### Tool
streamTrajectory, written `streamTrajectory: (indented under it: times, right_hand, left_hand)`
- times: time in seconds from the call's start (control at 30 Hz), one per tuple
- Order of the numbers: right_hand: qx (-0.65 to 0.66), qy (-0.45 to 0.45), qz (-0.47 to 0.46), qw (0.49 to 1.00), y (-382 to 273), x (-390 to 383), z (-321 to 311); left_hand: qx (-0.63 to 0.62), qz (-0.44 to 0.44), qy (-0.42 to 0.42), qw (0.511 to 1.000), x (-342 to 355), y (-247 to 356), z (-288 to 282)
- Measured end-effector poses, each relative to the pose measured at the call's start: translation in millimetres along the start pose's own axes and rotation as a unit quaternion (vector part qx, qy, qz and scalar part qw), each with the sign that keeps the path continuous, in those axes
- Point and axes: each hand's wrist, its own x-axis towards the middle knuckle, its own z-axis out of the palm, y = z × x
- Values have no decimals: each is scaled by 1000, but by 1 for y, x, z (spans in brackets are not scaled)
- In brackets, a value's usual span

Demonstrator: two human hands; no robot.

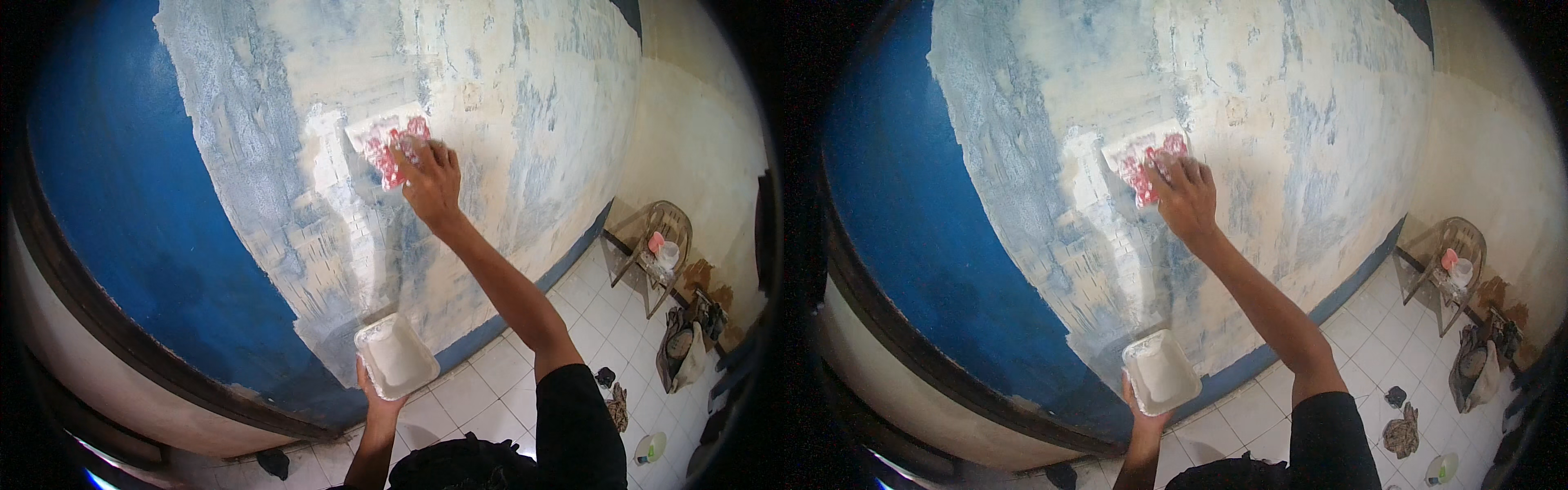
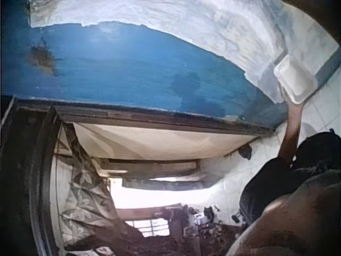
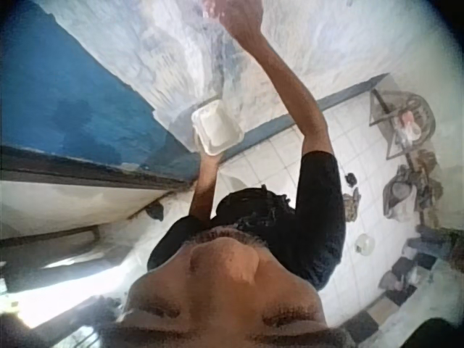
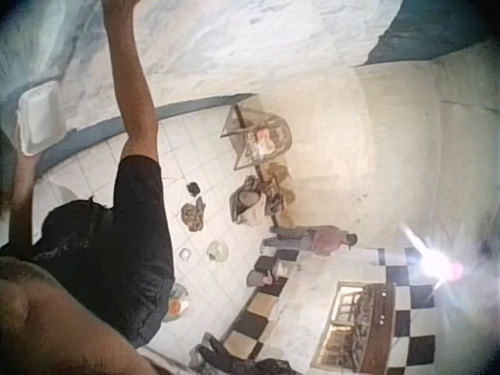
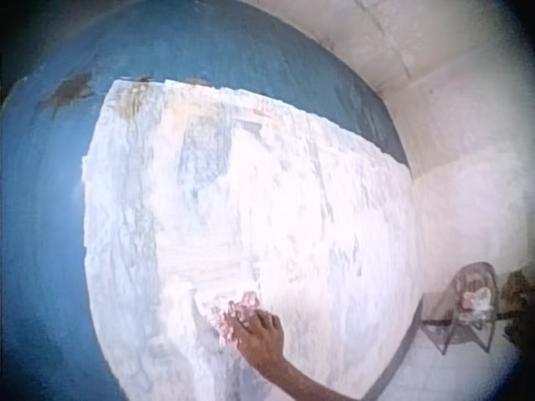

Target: The person applies white putty to a blue and beige wall using a hand-held scraper, periodically picking up more putty from a small white container.

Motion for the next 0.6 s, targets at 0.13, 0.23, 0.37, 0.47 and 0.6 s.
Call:
streamTrajectory:
  times: [0.13,0.23,0.37,0.47,0.6]
  right_hand:
    - [18,-107,41,993,-9,-75,6]
    - [47,-142,39,988,-14,-124,-10]
    - [61,-140,33,988,-11,-125,-29]
    - [67,-84,50,993,-3,-78,-28]
    - [19,9,36,999,-3,-18,2]
  left_hand:
    - [16,29,-24,999,-10,-4,0]
    - [70,57,-29,995,-17,-3,-6]
    - [73,66,-16,995,-30,3,-54]
    - [159,47,-10,986,-47,-1,-38]
    - [126,8,-37,991,-54,-4,-30]
